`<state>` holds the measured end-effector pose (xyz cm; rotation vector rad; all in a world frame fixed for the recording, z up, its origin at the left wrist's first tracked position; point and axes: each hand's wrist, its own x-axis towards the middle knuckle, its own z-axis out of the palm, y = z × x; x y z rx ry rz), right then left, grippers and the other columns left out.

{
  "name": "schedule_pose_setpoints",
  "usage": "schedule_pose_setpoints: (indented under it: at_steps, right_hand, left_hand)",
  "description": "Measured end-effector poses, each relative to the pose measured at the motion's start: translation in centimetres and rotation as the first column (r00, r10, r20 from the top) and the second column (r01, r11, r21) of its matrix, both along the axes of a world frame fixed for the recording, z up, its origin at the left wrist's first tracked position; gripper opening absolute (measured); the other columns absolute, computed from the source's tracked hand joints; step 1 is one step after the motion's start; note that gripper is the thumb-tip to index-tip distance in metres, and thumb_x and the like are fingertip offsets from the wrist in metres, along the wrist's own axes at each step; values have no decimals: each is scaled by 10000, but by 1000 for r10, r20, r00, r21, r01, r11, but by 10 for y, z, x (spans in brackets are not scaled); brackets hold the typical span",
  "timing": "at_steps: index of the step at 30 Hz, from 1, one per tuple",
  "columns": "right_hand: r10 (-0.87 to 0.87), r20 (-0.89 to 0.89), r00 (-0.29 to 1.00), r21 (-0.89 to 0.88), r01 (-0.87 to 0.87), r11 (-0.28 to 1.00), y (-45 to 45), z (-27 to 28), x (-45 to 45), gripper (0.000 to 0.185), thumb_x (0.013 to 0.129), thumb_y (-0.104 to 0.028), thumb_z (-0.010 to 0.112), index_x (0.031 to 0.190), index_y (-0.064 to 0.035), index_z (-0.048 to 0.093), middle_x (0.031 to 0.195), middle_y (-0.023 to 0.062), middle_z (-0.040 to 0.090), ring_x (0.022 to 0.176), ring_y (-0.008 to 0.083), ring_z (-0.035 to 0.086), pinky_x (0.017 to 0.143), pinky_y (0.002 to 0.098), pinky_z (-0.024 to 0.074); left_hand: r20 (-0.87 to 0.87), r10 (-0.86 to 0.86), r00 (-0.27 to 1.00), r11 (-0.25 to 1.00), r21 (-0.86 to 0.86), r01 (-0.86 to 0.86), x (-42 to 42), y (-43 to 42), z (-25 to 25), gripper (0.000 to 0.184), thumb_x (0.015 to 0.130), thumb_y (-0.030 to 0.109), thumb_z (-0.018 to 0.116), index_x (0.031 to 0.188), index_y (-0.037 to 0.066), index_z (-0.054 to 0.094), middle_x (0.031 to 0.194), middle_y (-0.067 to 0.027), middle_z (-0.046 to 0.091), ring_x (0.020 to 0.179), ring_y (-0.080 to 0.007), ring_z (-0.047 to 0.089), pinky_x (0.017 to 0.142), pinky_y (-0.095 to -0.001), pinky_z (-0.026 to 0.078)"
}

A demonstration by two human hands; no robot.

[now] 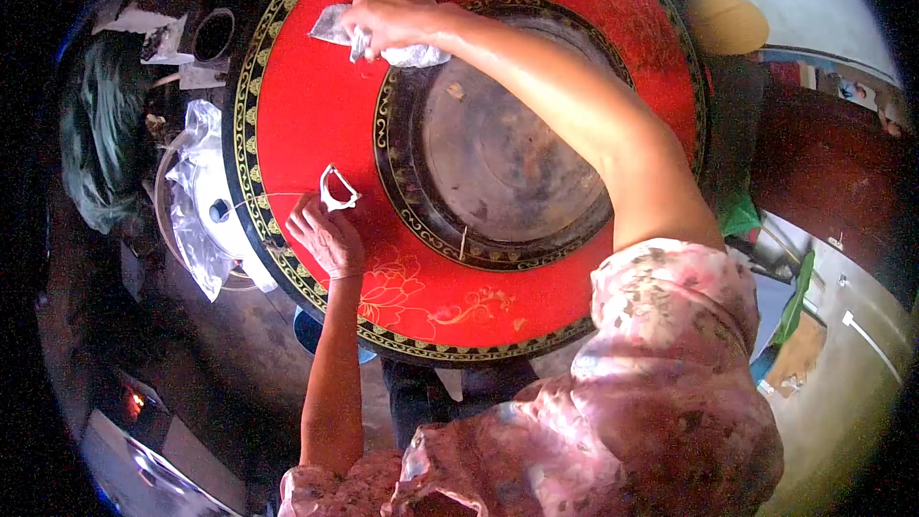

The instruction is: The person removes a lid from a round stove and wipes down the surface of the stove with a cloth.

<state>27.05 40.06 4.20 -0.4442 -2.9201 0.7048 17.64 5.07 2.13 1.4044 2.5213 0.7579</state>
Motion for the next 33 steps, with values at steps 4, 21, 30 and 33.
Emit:
schedule_pose_setpoints:
  at_steps: [4, 21, 30, 33]
  right_hand:
    - [-720, -459, 521, -288, 679, 675, 118, -31, 84, 112, 808, -118, 679, 900, -57, 701, 852, 128, 706, 793, 262, 677, 715, 392, 536]
    - [56, -551, 832, 180, 53, 982, -136, -45, -135, 406, 792, -365, 739, 1113, -122, 690, 1247, 30, 617, 1255, 231, 475, 1040, 444, 390]
    - [24, -471, 882, -690, -385, 613, -374, -28, -91, 121, 875, -21, 561, 863, -85, 664, 914, 64, 694, 969, 246, 660, 894, 382, 511]
    - [-207, -562, 801, -734, -368, 571, -292, -6, -67, 230, 922, -38, 519, 1099, -67, 664, 1165, 110, 655, 1096, 232, 630, 960, 350, 496]
  left_hand:
    - [-2, 8, 1000, 1000, -6, -8, 1, 1, 1, 258, 794, 22, 546, 1051, 1, 523, 1163, -173, 526, 1093, -378, 460, 956, -503, 359]
    - [273, 141, 952, 951, 230, -207, -6, -8, 3, 152, 988, 132, 522, 1066, 3, 505, 1050, -178, 537, 989, -296, 505, 887, -409, 386]
    - [515, 368, 774, 680, 419, -602, -63, -134, 63, 404, 1017, 192, 425, 1357, -16, 358, 1047, -86, 552, 929, -192, 510, 925, -385, 413]
    - [454, 442, 774, 677, 398, -620, -98, -185, 58, 275, 1048, 277, 426, 1102, 21, 510, 1036, -83, 545, 928, -180, 507, 828, -351, 419]
